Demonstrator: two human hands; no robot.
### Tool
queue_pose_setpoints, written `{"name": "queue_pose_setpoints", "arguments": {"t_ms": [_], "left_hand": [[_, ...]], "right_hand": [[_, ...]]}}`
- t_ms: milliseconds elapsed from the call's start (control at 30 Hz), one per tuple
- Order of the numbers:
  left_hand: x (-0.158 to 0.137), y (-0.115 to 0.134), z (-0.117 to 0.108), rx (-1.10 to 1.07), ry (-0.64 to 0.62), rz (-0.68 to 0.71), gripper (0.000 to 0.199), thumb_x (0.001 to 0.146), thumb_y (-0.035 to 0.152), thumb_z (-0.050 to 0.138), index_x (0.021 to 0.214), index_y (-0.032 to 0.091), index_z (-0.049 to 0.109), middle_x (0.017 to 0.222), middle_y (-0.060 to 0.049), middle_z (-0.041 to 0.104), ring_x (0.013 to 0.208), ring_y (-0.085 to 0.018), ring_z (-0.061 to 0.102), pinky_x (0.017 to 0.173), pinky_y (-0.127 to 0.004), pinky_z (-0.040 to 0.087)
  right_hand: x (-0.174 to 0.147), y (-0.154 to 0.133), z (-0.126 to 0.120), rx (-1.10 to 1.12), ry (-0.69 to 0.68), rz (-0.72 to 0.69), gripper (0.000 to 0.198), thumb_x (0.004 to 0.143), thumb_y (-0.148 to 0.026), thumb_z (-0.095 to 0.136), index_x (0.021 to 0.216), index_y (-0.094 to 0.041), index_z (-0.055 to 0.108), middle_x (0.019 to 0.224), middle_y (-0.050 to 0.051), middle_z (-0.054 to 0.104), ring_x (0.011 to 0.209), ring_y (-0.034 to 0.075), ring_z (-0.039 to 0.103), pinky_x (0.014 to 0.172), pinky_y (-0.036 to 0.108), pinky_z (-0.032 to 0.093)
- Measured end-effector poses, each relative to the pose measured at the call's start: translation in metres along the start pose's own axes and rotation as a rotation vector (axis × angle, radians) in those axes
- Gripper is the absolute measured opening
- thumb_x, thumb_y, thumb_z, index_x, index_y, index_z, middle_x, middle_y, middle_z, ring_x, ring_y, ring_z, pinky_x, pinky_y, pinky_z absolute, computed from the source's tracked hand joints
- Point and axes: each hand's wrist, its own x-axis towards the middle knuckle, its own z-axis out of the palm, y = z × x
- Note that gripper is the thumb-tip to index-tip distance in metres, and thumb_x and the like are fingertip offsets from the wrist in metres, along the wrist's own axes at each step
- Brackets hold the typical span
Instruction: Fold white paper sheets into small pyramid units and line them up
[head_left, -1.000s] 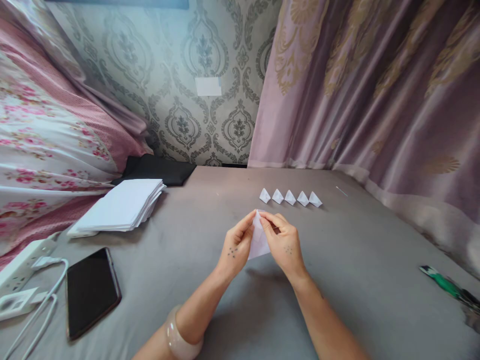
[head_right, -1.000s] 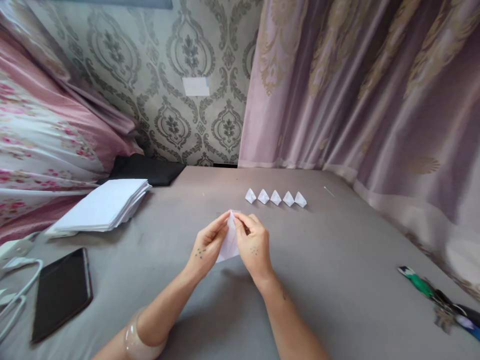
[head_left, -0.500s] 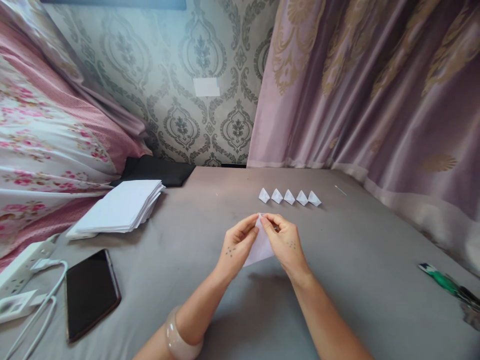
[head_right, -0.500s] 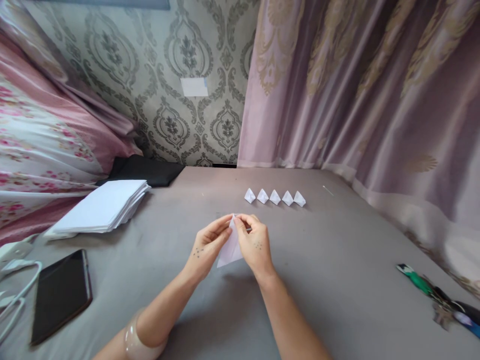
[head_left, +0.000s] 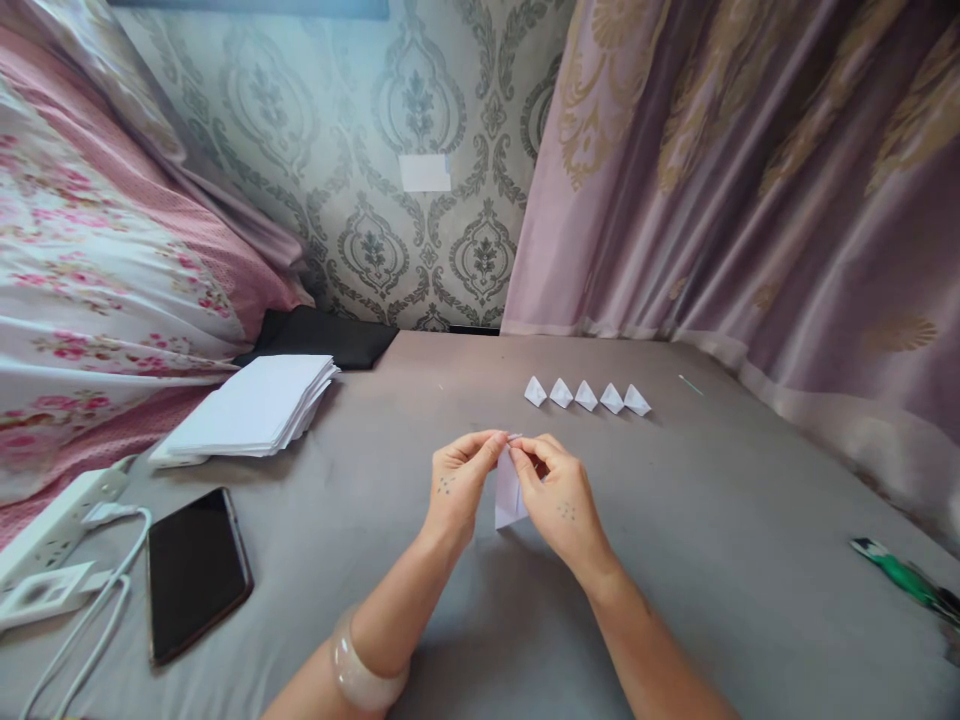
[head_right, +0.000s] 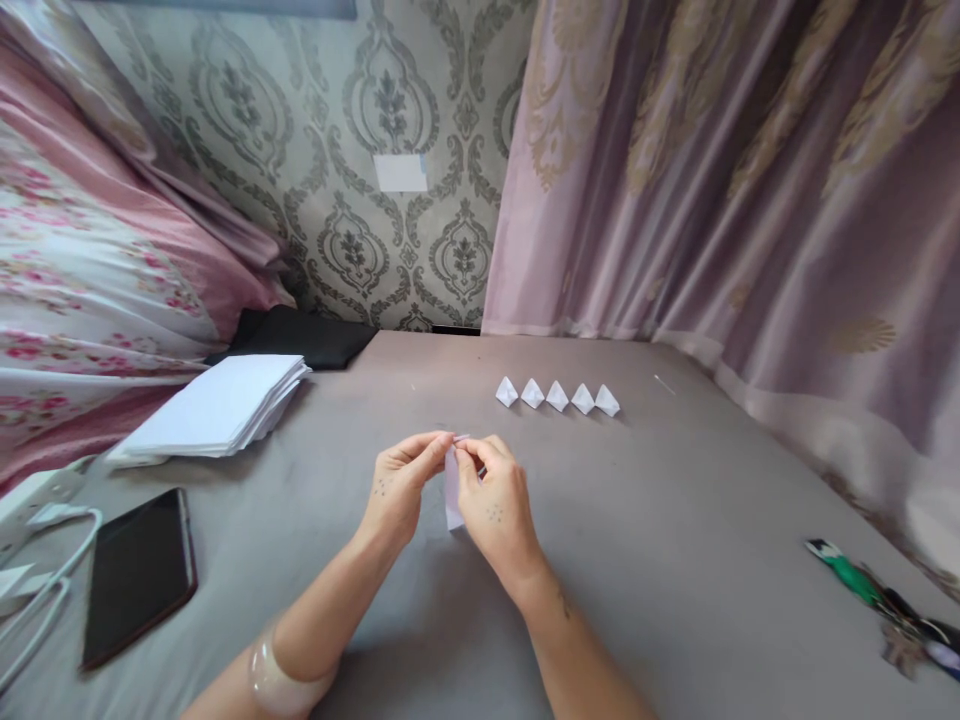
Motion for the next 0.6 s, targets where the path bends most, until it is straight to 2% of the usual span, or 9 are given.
{"name": "queue_pose_setpoints", "arguments": {"t_ms": [100,200,333,400,500,600], "left_hand": [[0.0,0.0,0.001,0.005,-0.009,0.011,0.019,0.068,0.033,0.075,0.076,0.015,0.074,0.077,-0.004,0.072,0.072,-0.012,0.06,0.07,-0.023,0.046],[0.0,-0.001,0.0,-0.016,-0.023,0.016,0.021,0.07,0.033,0.074,0.079,0.015,0.073,0.079,-0.005,0.072,0.073,-0.013,0.061,0.071,-0.023,0.047],[0.002,-0.001,-0.002,-0.113,-0.068,-0.061,0.024,0.07,0.034,0.075,0.081,0.013,0.071,0.077,-0.007,0.072,0.069,-0.013,0.062,0.066,-0.024,0.048],[0.004,0.001,-0.003,-0.166,-0.083,-0.113,0.026,0.069,0.035,0.075,0.082,0.013,0.071,0.074,-0.007,0.071,0.068,-0.014,0.063,0.067,-0.025,0.049],[0.008,0.003,-0.005,-0.21,-0.08,-0.174,0.027,0.068,0.034,0.077,0.083,0.013,0.071,0.078,-0.008,0.07,0.072,-0.015,0.063,0.07,-0.027,0.049],[0.009,0.001,-0.005,-0.226,-0.068,-0.171,0.025,0.065,0.03,0.079,0.081,0.013,0.072,0.08,-0.005,0.069,0.073,-0.012,0.061,0.07,-0.023,0.047]], "right_hand": [[0.0,0.002,-0.001,-0.021,0.0,0.036,0.022,0.086,-0.03,0.051,0.083,-0.017,0.068,0.081,0.005,0.063,0.072,0.015,0.059,0.066,0.026,0.044],[-0.001,0.004,-0.002,-0.056,-0.031,0.089,0.032,0.086,-0.038,0.05,0.068,-0.016,0.064,0.067,0.002,0.057,0.061,0.013,0.053,0.058,0.025,0.04],[0.0,0.007,-0.007,-0.086,-0.08,0.128,0.039,0.085,-0.045,0.051,0.06,-0.017,0.059,0.061,0.001,0.056,0.058,0.012,0.051,0.057,0.025,0.039],[0.001,0.009,-0.01,-0.08,-0.109,0.153,0.036,0.083,-0.046,0.053,0.064,-0.017,0.061,0.065,0.002,0.061,0.062,0.014,0.055,0.06,0.026,0.041],[0.004,0.013,-0.012,0.051,-0.141,0.186,0.028,0.079,-0.044,0.06,0.088,-0.018,0.066,0.087,0.005,0.068,0.078,0.017,0.062,0.07,0.028,0.046],[0.005,0.017,-0.01,0.232,-0.191,0.226,0.037,0.074,-0.04,0.066,0.104,-0.017,0.062,0.099,0.008,0.068,0.09,0.019,0.063,0.077,0.03,0.048]]}}
